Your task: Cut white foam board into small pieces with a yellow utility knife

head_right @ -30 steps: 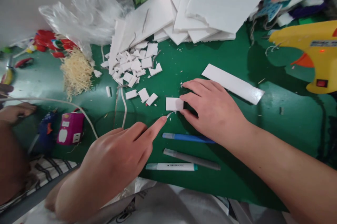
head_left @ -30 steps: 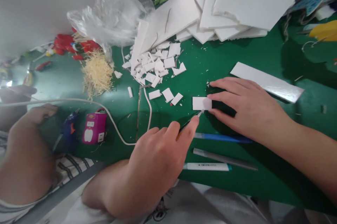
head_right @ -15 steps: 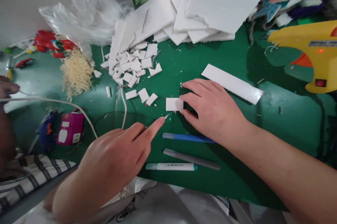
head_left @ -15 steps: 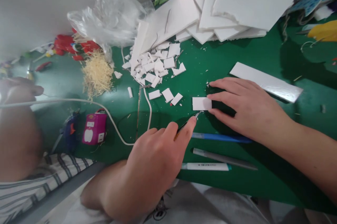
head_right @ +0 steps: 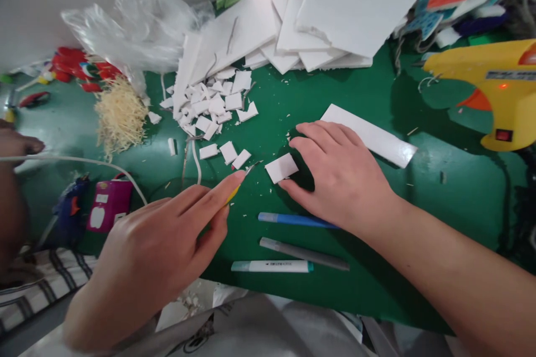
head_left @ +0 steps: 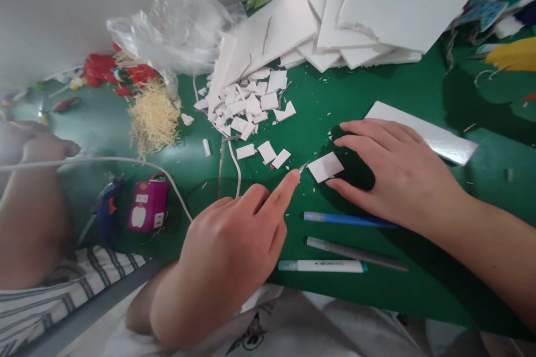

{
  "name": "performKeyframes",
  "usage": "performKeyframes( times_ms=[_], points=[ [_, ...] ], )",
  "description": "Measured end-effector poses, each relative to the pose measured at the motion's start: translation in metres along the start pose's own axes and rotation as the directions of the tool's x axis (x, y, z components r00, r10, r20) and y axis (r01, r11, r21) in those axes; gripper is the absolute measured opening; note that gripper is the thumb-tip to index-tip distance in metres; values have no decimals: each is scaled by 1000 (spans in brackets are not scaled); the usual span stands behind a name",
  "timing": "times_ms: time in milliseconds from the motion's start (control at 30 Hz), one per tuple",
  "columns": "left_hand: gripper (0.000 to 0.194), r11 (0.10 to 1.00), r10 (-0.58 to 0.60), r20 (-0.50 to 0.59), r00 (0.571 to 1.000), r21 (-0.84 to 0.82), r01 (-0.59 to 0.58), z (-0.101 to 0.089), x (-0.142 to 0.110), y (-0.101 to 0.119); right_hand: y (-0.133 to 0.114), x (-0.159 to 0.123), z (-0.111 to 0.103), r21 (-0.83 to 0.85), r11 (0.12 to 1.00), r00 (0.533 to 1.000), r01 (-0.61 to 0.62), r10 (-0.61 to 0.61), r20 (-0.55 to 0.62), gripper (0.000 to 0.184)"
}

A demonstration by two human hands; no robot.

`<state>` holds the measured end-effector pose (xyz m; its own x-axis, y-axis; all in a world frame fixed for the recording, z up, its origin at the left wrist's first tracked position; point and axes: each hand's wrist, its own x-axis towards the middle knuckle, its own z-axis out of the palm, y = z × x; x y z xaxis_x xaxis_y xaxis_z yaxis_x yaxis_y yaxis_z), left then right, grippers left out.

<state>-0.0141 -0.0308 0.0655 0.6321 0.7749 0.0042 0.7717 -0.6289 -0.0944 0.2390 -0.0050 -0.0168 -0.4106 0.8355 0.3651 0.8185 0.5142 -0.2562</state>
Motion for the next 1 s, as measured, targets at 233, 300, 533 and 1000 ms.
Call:
performKeyframes(
  times_ms=[233, 300, 533, 1000],
  points=[
    [42, 999, -21, -11, 1000, 26, 21, 3, 5, 0, -4, 5, 6, -111, 993, 999, 27, -30, -25, 41],
    [42, 1000, -16, -14, 1000, 24, 16, 4, 6, 0, -2, 5, 7, -86, 996, 999, 35, -35, -6, 34],
    [44, 999, 2, -3, 1000, -41, -2, 14, 8, 3, -3, 2, 7, 9, 1000, 1000, -3, 2, 19, 54],
    [46, 996, 9, -44, 999, -90, -13, 25, 14, 5, 1, -3, 7, 0, 999, 998, 45, -45, -42, 36]
  ],
)
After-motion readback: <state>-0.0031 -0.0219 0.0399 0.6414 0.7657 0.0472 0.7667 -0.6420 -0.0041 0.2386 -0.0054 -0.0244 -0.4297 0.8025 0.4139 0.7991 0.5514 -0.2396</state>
